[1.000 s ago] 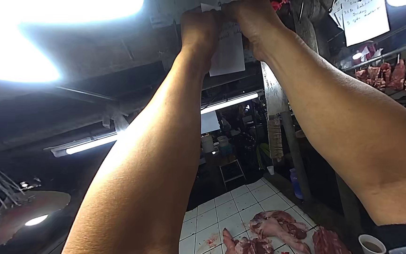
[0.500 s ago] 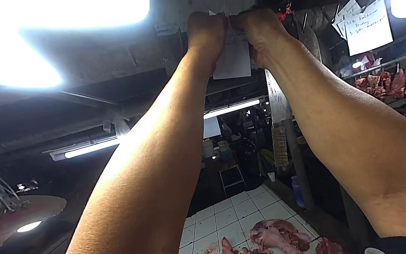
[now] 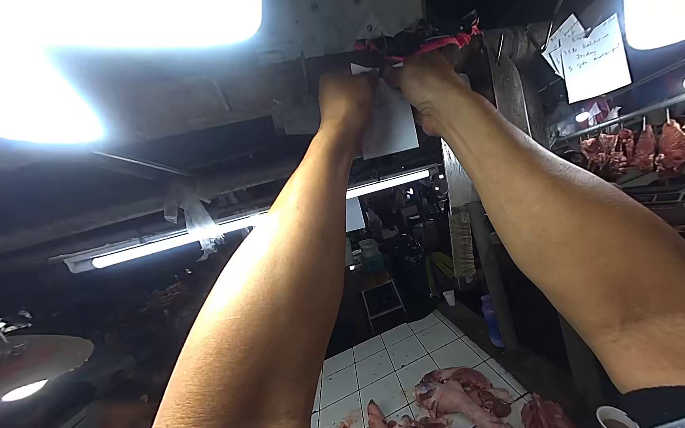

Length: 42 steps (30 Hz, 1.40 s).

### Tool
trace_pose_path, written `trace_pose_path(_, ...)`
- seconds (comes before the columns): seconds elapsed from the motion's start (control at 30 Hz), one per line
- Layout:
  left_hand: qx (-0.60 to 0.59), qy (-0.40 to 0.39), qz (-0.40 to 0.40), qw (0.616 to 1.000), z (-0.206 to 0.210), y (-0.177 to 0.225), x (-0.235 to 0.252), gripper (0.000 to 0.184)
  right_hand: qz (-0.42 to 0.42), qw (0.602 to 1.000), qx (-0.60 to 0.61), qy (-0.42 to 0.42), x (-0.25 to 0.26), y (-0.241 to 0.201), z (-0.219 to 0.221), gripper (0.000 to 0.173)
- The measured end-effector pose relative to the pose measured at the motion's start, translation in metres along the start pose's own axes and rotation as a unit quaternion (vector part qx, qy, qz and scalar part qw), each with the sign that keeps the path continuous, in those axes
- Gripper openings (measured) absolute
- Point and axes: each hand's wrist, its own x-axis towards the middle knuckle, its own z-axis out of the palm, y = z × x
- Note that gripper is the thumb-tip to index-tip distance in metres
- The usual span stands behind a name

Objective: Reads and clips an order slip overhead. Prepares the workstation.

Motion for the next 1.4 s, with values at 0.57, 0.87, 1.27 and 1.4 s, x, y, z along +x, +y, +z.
trace_pose_path(0.57,-0.108,-0.168,-0.010,0.980,-0.082,-0.108,-0.316,0.045,-0.227,0.960,-0.160,0.034,-0.350,0.055,-0.099,0.025)
trace_pose_path(0.87,-0.151,-0.415,-0.473,0.762,-0.056,-0.202,-0.710,0.021,0.548,0.696,-0.453,0.102,-0.792,0.081,-0.231,0.057)
trace_pose_path(1.27,-0.030,-0.765,-0.335,0.550,0.092,-0.083,-0.860,0.078,0.565,0.620,-0.536,0.095,-0.870,0.001,-0.256,0.043)
trace_pose_path(1.4,-0.046,-0.664,-0.134,0.734,0.112,-0.026,-0.865,0.074,0.562,0.575,-0.584,0.112,-0.890,-0.013,-0.289,0.044)
